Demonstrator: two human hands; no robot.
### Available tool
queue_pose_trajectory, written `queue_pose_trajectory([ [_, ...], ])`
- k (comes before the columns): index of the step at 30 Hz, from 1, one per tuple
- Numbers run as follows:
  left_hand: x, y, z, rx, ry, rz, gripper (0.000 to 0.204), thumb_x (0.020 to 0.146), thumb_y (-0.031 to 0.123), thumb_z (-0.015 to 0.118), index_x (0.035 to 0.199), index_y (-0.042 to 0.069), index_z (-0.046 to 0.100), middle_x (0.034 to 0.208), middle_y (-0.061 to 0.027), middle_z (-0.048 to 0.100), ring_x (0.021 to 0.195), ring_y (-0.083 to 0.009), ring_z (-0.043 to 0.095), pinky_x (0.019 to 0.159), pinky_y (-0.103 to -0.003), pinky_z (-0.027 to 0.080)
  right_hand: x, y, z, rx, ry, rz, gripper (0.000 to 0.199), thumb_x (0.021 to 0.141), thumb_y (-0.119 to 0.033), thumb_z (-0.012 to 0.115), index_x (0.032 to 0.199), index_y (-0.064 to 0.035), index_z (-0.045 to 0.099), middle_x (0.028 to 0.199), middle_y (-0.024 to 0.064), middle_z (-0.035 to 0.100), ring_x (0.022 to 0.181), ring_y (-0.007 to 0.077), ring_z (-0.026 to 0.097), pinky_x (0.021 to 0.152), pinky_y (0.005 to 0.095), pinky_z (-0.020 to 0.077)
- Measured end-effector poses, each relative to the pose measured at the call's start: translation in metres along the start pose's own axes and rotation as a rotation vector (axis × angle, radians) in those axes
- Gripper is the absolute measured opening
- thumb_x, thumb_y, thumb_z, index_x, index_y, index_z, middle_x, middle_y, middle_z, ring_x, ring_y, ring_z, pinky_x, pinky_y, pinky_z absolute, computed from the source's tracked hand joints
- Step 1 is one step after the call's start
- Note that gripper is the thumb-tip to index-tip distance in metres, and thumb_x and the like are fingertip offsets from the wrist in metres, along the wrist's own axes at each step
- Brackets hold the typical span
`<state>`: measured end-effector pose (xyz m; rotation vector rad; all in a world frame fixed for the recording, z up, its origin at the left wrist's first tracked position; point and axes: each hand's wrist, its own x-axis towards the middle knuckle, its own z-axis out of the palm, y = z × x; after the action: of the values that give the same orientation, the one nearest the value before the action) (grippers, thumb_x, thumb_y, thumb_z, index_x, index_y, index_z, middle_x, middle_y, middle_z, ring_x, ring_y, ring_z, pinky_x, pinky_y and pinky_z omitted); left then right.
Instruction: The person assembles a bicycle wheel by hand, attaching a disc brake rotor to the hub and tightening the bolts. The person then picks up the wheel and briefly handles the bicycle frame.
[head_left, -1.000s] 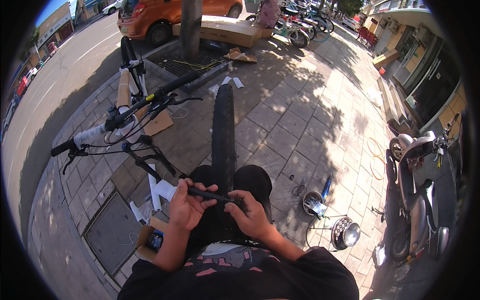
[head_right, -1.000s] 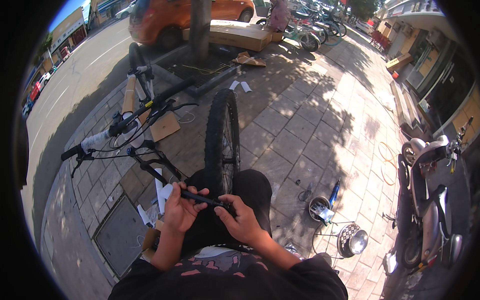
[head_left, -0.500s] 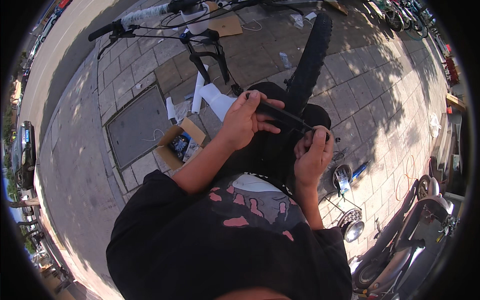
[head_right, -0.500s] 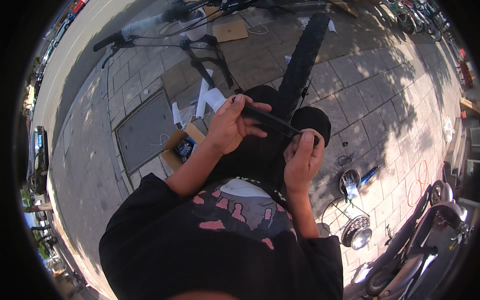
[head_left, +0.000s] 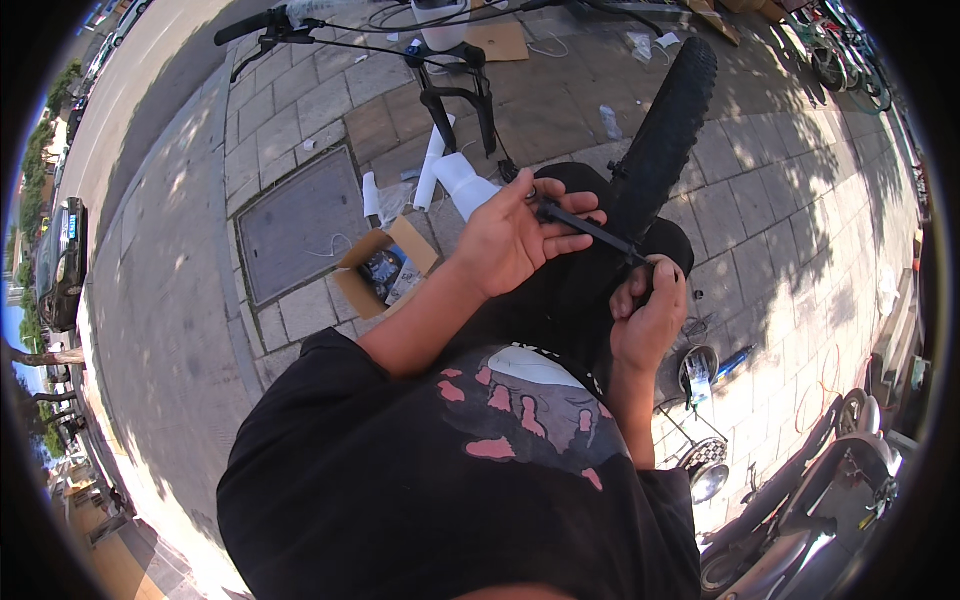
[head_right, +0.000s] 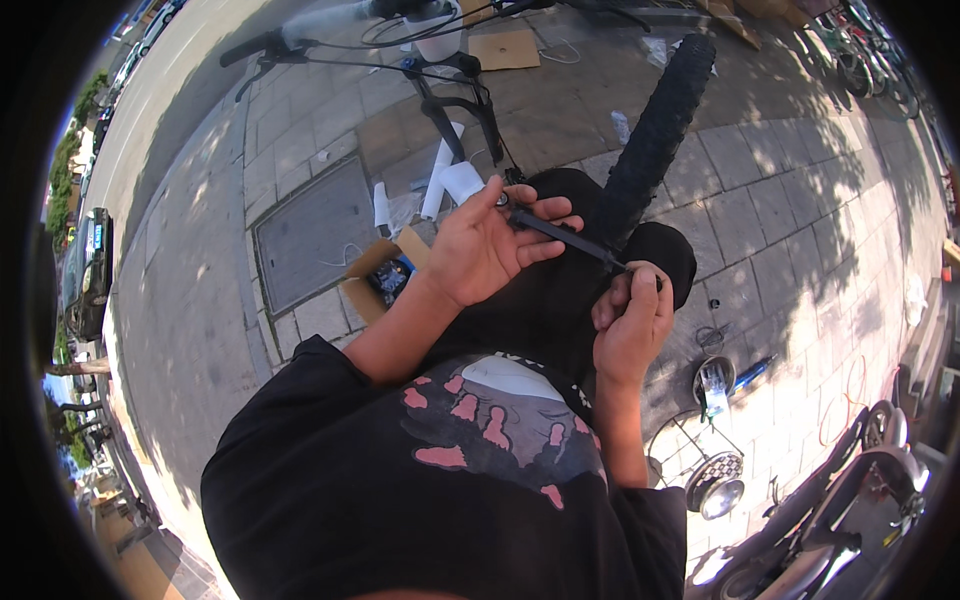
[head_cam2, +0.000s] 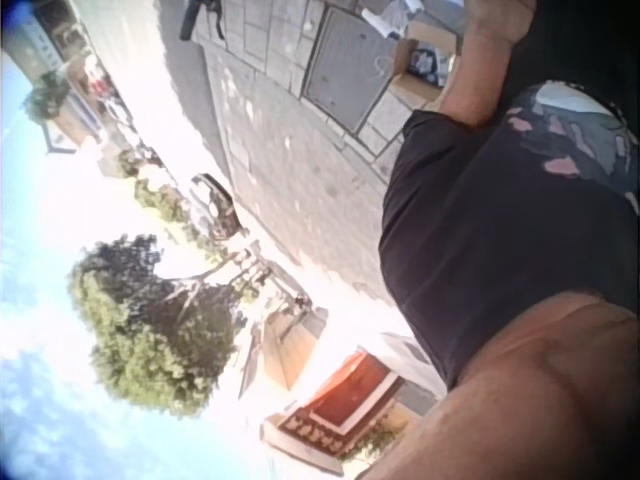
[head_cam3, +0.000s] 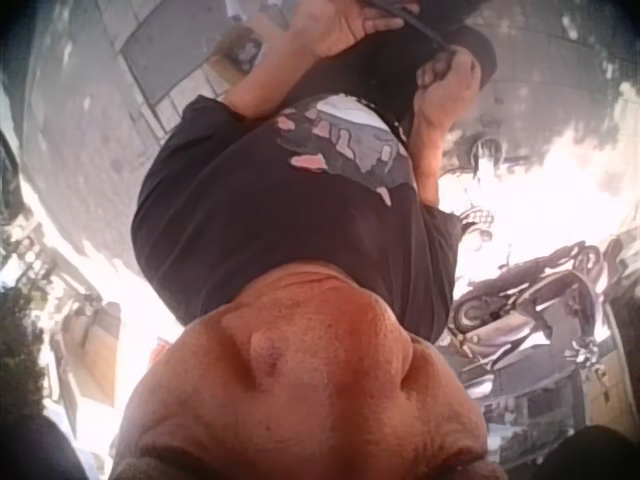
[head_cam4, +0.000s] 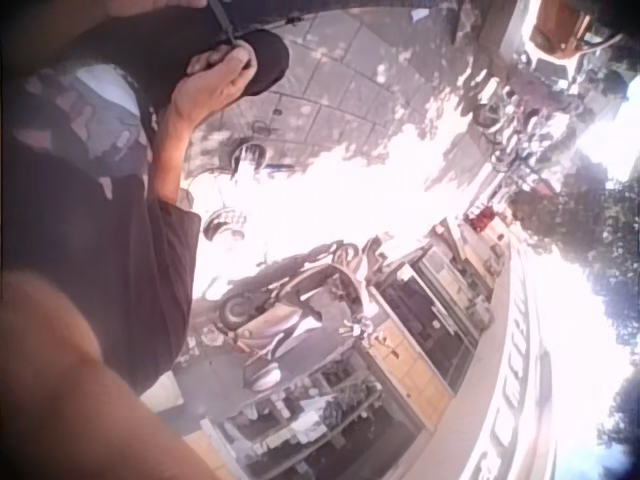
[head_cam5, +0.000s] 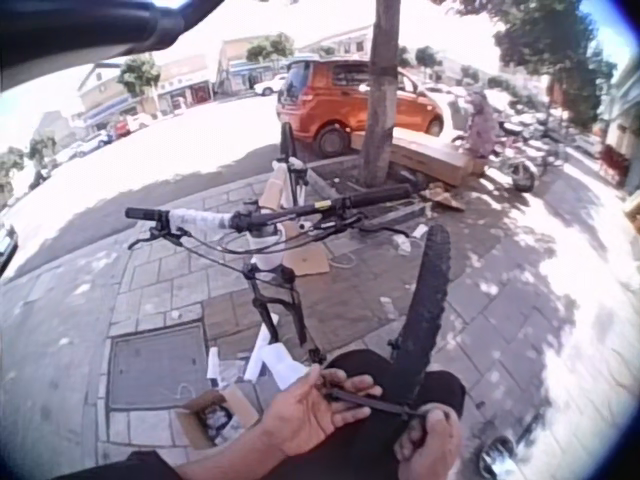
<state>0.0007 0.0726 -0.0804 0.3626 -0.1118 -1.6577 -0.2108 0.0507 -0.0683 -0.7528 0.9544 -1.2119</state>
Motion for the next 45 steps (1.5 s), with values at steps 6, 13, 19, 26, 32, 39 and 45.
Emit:
queue_pose_trajectory([
  [6,0.0,-0.002,-0.01,0.132,0.018,0.058,0.036,0.116,0.037,0.041,0.114,0.007,0.061,0.131,-0.026,0.068,0.132,-0.0458,0.063,0.096,-0.047,0.065,-0.001,0.004,0.003,-0.151,-0.063,-0.069,0.024,0.112,-0.027,0.055,0.109,-0.0038,0.06,0.075,0.0009,0.049,0.052,0.0088,0.044,0.047,0.0247,0.0358],
  [13,-0.001,-0.002,-0.017,0.461,0.137,0.201,0.034,0.116,0.039,0.043,0.114,0.007,0.053,0.12,-0.0233,0.07,0.112,-0.0392,0.072,0.08,-0.043,0.068,-0.006,0.002,0.009,-0.366,-0.124,-0.172,0.03,0.112,-0.032,0.058,0.107,-0.0031,0.058,0.074,-0.0014,0.051,0.056,0.0044,0.044,0.05,0.022,0.0358],
  [19,-0.007,-0.008,-0.033,0.831,0.356,0.225,0.038,0.114,0.044,0.049,0.11,0.006,0.048,0.092,-0.0085,0.056,0.051,-0.0158,0.054,0.043,-0.031,0.044,-0.008,-0.004,0.023,-0.59,-0.153,-0.24,0.034,0.112,-0.034,0.059,0.107,-0.0007,0.059,0.07,-0.0043,0.051,0.06,0.0021,0.045,0.052,0.0214,0.0346],
  [26,-0.029,0.016,-0.042,0.76,0.366,0.121,0.038,0.113,0.047,0.052,0.109,0.009,0.049,0.084,-0.0052,0.05,0.049,-0.0133,0.048,0.042,-0.029,0.038,-0.007,-0.004,0.043,-0.57,-0.257,-0.118,0.034,0.112,-0.034,0.058,0.107,-0.0007,0.058,0.068,-0.001,0.054,0.057,0.0052,0.052,0.052,0.0229,0.0401],
  [32,-0.054,0.029,-0.087,0.462,0.412,0.26,0.032,0.112,0.045,0.053,0.102,0.015,0.048,0.087,-0.0011,0.052,0.068,-0.0123,0.056,0.045,-0.027,0.037,-0.022,0.009,0.065,-0.569,-0.433,-0.032,0.033,0.113,-0.033,0.056,0.108,-0.0011,0.056,0.081,0.0042,0.065,0.062,0.0079,0.059,0.057,0.0227,0.0462],
  [39,-0.05,0.041,-0.079,-0.304,0.444,0.396,0.034,0.113,0.041,0.053,0.092,0.015,0.052,0.067,0.0,0.047,0.072,-0.0226,0.058,0.084,-0.047,0.058,-0.028,0.025,0.078,-0.702,-0.554,-0.001,0.035,0.114,-0.034,0.053,0.106,0.0003,0.056,0.083,0.0067,0.068,0.056,0.0084,0.058,0.053,0.0244,0.0443],
  [45,-0.056,0.061,-0.103,-0.552,0.463,0.381,0.041,0.113,0.039,0.05,0.083,0.012,0.045,0.065,0.0048,0.034,0.054,-0.0097,0.035,0.045,-0.026,0.031,-0.021,0.051,0.064,-0.832,-0.625,-0.115,0.038,0.114,-0.036,0.053,0.106,0.0009,0.056,0.074,0.0048,0.06,0.055,0.0088,0.051,0.051,0.0261,0.0405],
])
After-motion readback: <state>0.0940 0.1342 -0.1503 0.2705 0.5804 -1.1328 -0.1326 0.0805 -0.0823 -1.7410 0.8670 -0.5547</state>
